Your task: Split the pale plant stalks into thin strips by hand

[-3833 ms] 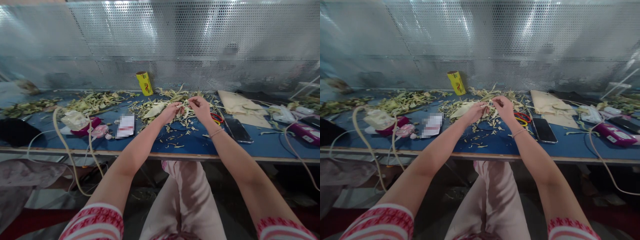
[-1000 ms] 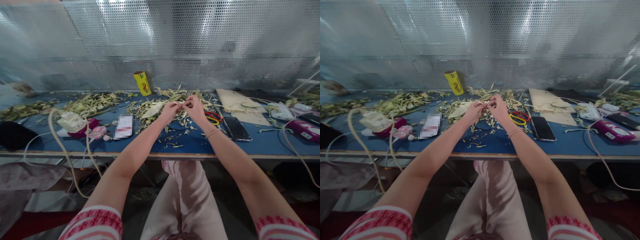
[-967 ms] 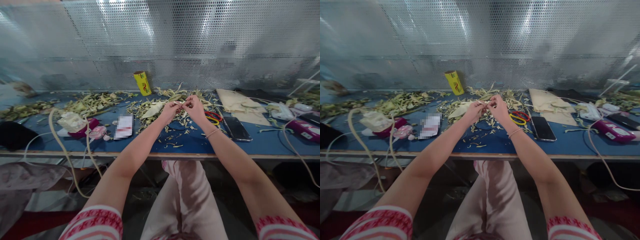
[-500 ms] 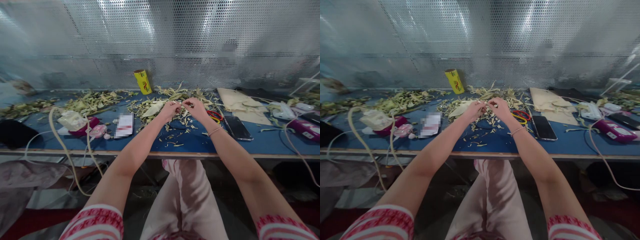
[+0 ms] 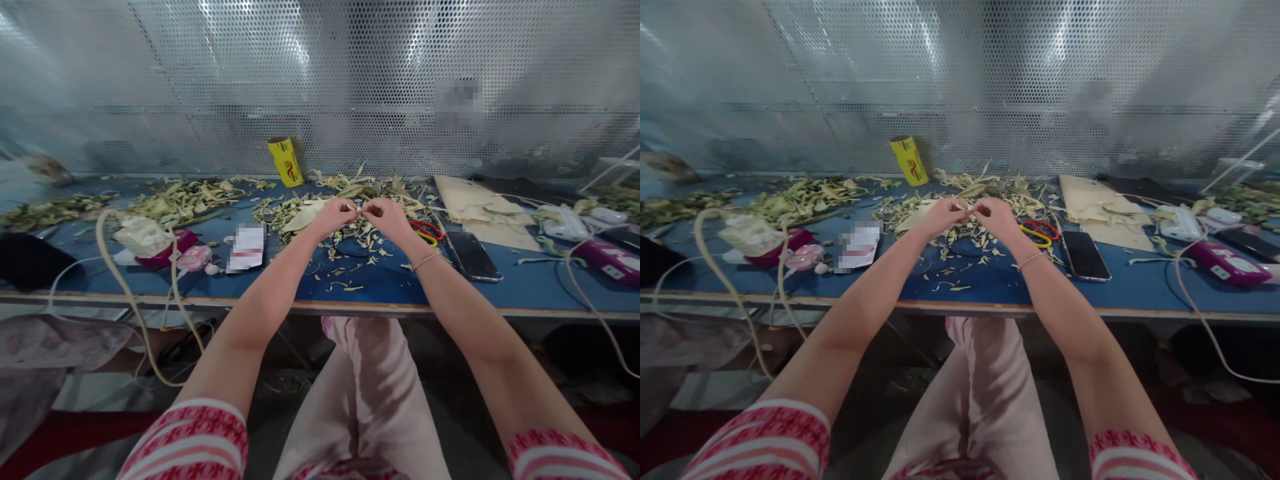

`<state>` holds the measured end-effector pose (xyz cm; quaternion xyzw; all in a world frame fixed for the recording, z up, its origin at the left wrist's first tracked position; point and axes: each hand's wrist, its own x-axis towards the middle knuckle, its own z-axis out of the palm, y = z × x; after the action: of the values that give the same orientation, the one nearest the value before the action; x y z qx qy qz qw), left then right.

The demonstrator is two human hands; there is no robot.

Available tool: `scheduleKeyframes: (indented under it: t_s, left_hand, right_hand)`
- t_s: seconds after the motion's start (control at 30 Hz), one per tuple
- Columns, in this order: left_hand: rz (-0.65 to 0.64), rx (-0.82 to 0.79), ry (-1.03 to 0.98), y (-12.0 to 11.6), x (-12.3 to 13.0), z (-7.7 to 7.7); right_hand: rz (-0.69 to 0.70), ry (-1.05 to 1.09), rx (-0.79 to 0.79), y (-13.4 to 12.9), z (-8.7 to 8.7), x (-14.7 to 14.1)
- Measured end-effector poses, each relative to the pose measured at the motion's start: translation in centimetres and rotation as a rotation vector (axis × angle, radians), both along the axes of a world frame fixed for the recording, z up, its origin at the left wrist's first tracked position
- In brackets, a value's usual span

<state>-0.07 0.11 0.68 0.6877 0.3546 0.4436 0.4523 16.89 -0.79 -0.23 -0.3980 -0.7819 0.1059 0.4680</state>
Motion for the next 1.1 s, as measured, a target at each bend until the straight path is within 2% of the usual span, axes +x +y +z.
scheduleKeyframes:
  t_s: [0.17,0.3,0.6,0.87,1.0,1.1]
  left_hand:
    - [-0.037,-0.074,-0.082,-0.2,-0.1,0.3]
    - [-0.054,-0.069,-0.055,-0.3,-0.3,0.5]
    - [0.018,0.128,0.048,0.1,-0.5,0.1]
    - [-0.014,-0.073,-0.119,0.3,0.3,-0.6]
    - [-0.095,-0.096,-0.171,0.3,0.4,-0.6]
    - [-0.11,-0.084,-0.177,0.3,0.4,-0.6]
  right_hand:
    - [-0.014,-0.076,0.151,-0.3,0.3,-0.1]
    - [-0.006,-0.125,0.227,-0.8,0.4,-0.2]
    - [0.007,-0.162,0.246,-0.2,-0.5,-0.5]
    - [0.013,-0.237,0.273,-0.3,0.0,0.2]
    - [0.021,-0.365,0.346,-0.2,0.3,0.5]
    - [-0.005,-0.431,0.359,-0.2,0.4,0.5]
